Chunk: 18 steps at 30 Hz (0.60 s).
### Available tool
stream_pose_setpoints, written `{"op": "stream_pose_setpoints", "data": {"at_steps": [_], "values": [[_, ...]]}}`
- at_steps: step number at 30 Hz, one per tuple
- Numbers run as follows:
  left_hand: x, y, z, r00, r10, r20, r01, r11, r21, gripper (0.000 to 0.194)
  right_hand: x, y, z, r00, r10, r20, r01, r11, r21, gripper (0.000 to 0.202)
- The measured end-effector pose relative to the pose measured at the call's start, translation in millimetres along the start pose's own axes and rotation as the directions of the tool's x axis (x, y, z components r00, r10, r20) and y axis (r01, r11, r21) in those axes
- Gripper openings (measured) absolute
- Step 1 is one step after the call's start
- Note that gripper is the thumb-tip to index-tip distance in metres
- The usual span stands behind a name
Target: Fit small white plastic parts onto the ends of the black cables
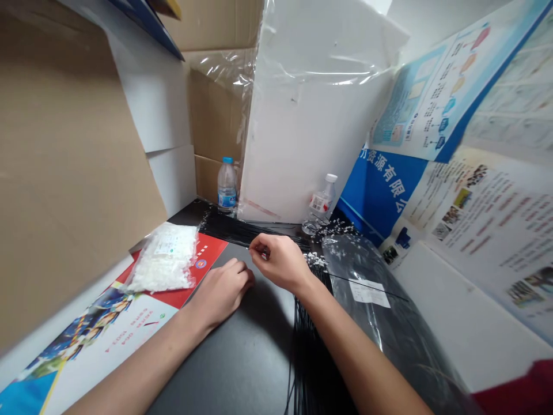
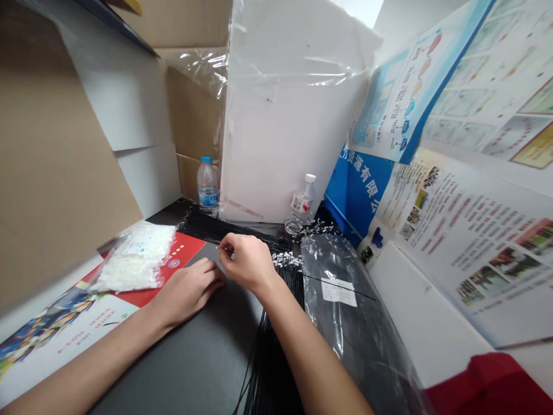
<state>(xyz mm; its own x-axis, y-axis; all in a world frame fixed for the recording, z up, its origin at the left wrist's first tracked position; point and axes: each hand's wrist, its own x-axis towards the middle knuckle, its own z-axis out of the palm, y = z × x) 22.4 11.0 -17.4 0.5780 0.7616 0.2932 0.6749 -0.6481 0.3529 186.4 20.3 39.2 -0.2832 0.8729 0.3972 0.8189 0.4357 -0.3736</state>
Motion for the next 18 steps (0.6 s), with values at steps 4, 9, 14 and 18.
{"op": "stream_pose_setpoints", "data": {"at_steps": [4, 9, 14, 18], "values": [[-6, -6, -12.3, 0.948, -0.298, -0.112, 0.215, 0.86, -0.463, 0.014, 0, 1, 3, 1.0, -0.004, 0.027, 0.002, 0.997, 0.077, 0.008], [-7, -13, -23.3, 0.823, -0.567, -0.023, 0.213, 0.345, -0.914, 0.032, 1, -4, 7, 0.996, -0.031, 0.079, 0.006, 0.955, 0.295, 0.008], [-7, -11, -22.7, 0.83, -0.556, 0.04, 0.108, 0.09, -0.99, 0.037, -2, -11, 13, 0.991, -0.081, 0.107, 0.047, 0.955, 0.294, 0.009], [-8, -13, -22.6, 0.843, -0.537, 0.028, 0.09, 0.09, -0.992, 0.032, -3, -14, 15, 0.989, -0.142, 0.037, 0.126, 0.952, 0.278, 0.009]]}}
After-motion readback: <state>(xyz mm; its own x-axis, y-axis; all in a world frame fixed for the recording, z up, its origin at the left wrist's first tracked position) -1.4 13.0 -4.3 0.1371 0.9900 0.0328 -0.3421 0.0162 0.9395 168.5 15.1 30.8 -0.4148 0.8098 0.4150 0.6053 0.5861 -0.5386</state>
